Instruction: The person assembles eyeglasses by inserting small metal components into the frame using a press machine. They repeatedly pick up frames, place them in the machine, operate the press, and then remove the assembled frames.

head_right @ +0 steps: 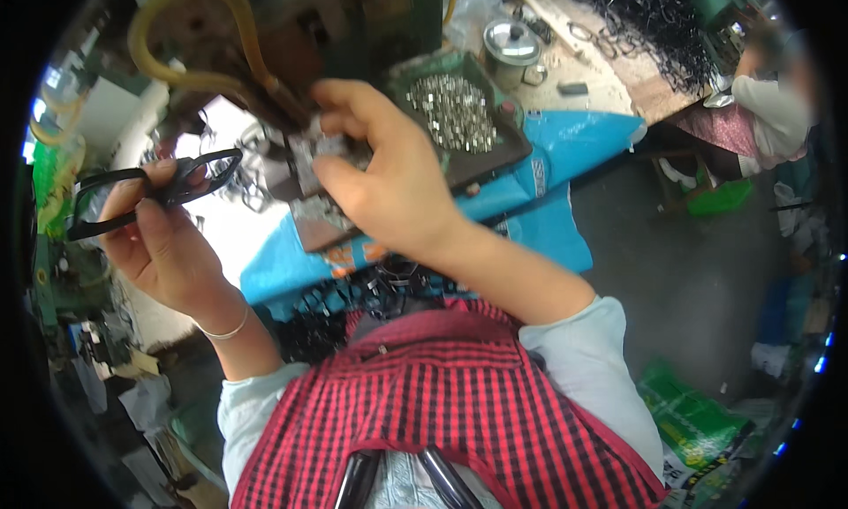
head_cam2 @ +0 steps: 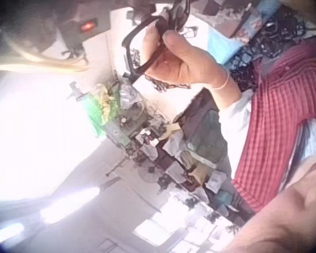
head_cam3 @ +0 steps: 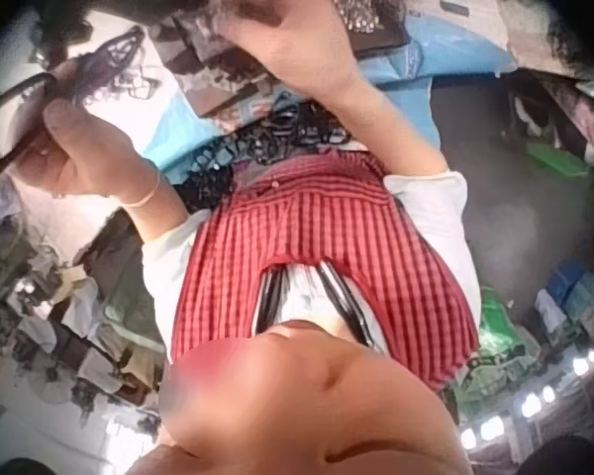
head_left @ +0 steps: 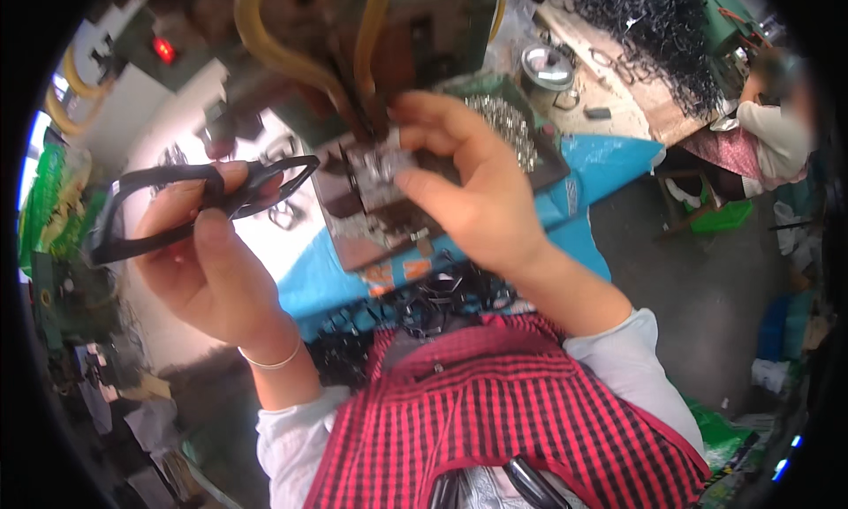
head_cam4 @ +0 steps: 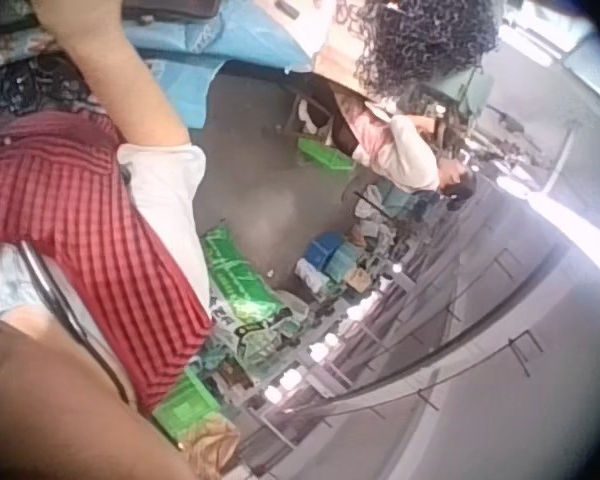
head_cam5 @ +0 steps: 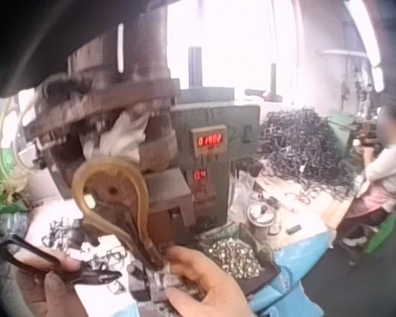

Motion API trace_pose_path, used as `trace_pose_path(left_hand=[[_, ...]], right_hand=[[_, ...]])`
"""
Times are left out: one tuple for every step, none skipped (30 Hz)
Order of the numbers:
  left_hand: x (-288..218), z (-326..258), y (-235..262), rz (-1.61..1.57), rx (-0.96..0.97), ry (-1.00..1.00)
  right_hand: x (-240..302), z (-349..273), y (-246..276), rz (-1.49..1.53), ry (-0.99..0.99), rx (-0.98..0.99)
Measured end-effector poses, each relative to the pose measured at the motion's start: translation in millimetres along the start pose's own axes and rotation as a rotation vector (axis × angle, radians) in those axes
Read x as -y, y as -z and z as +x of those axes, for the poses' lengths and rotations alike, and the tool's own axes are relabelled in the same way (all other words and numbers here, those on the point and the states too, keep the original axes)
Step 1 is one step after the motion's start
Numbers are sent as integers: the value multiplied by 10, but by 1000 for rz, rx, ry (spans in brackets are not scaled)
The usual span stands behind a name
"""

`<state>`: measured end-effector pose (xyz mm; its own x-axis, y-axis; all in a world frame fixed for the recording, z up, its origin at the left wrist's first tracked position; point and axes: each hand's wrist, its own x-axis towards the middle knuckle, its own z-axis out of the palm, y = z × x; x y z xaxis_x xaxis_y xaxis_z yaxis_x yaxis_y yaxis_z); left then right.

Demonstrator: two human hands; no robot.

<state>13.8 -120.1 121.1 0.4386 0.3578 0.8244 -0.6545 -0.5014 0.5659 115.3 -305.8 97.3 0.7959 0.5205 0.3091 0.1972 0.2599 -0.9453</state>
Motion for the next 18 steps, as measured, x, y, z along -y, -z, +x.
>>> trace_pose_path(left_hand=[[-44, -73, 62, -3, 80, -34], [-96, -176, 67, -24, 96, -3], [-136, -278, 104, 39, 106, 61], [-108, -389, 182, 62, 60, 169], [-81, -529, 286, 93, 8, 266], [-109, -659, 362, 123, -47, 405], [-61, -821, 514, 77, -84, 470], [-52, -1010, 648, 126, -98, 580], [-108, -1165, 777, 60, -73, 754], [-72, -1403, 877, 43, 4, 781], [-104, -1590, 864, 76, -31, 985], [-226, -1635, 732, 134, -48, 1185], [-324, -1645, 619, 48, 17, 1316], [-205, -1939, 685, 152, 255, 1201], [-262, -1842, 613, 347, 492, 1310], [-205, -1960, 653, 384, 533, 1296], [-108, -2173, 702, 421, 571, 1283], [-1, -2374, 774, 514, 569, 1183]], right_hand=[[-8, -52, 61, -68, 46, 54], [12, -79, 156, -184, 32, 74], [-23, -92, 276, -343, 93, 73], [-83, -169, 422, -321, 37, 35], [-175, -237, 590, -297, -9, 4], [-200, -375, 766, -193, -144, -28], [-211, -548, 933, -89, -272, -61], [-283, -737, 1090, -91, -335, -71], [-345, -918, 1211, -97, -400, -74], [-413, -1113, 1324, -112, -468, -63], [-495, -1279, 1395, -129, -534, -49], [-568, -1397, 1428, -229, -615, -40], [-612, -1478, 1417, -332, -687, -35], [-577, -1513, 1395, -693, -698, 50], [-642, -1576, 1421, -871, -628, 19], [-762, -1656, 1523, -1040, -548, -4], [-893, -1739, 1644, -1205, -461, -26], [-1050, -1813, 1788, -1242, -402, 46]])
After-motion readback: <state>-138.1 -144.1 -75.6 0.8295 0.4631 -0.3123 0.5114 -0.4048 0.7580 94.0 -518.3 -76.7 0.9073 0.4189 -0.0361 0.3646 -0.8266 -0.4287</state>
